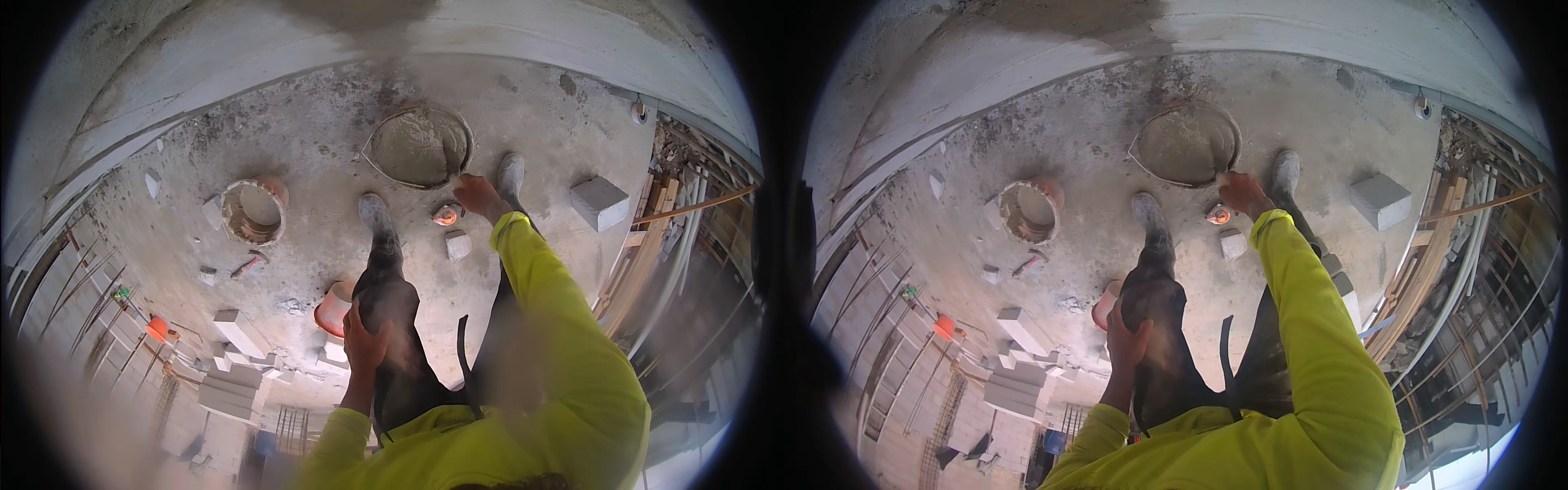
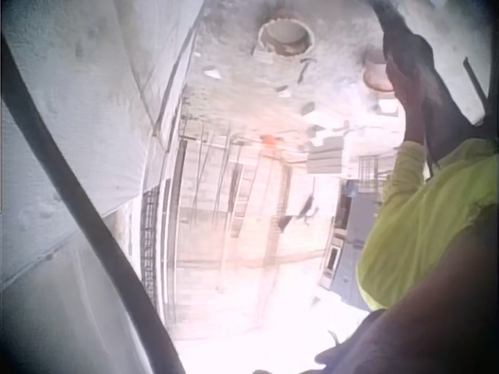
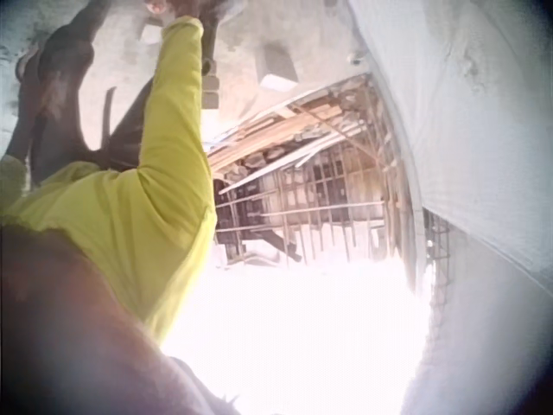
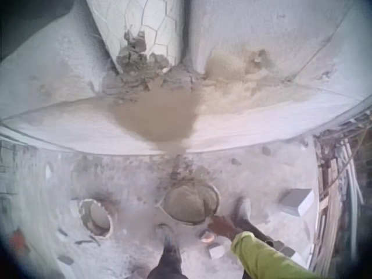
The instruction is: The person scoops mortar from a bucket with a trowel and applies it to the junction between a vertical insulated pipe and the ceiling. They then secure a wire mesh around the pipe using wire ties.
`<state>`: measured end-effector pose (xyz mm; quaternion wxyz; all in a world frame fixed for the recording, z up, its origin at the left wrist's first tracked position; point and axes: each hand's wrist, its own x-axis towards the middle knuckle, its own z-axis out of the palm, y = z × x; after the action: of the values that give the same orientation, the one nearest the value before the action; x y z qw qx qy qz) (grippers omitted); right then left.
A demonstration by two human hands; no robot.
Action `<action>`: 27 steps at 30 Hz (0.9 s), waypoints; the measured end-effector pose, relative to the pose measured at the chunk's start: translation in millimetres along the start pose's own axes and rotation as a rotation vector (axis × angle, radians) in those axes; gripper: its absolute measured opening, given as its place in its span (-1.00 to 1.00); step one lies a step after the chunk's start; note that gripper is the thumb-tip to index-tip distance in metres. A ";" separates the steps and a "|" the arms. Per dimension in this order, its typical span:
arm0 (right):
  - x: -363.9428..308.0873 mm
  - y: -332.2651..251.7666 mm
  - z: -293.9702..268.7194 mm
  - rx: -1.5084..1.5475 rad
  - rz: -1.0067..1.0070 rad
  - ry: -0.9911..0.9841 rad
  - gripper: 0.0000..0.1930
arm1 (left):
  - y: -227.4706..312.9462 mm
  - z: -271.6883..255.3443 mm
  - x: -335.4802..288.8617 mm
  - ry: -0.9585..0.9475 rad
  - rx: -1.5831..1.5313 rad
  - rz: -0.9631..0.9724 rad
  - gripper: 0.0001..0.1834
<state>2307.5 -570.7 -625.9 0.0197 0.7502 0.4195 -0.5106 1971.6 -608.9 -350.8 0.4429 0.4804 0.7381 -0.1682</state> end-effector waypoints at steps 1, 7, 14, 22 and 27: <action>1.1 -25.7 -1.4 0.185 0.086 -0.082 -0.66 | -4.0 1.8 5.1 0.013 0.005 0.009 -0.16; 23.9 -21.0 34.3 0.655 0.072 -0.117 -0.70 | -12.4 2.8 9.6 0.004 0.032 -0.002 -0.19; -20.3 -1.4 3.2 0.715 -0.038 -0.094 -0.60 | -14.3 4.3 11.5 0.026 0.029 0.053 -0.22; -231.9 -61.2 -173.3 0.642 -0.023 -0.199 -0.59 | -7.1 10.5 -18.4 0.104 0.105 0.168 -0.27; -411.3 -135.3 -355.6 0.624 -0.209 -0.165 -0.63 | 7.9 -4.9 -47.9 0.190 -0.054 0.303 -0.37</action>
<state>2434.2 -570.8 -80.2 -0.2296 0.6293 0.3146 -0.6726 1983.0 -628.7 -307.7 0.4041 0.5878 0.7001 -0.0335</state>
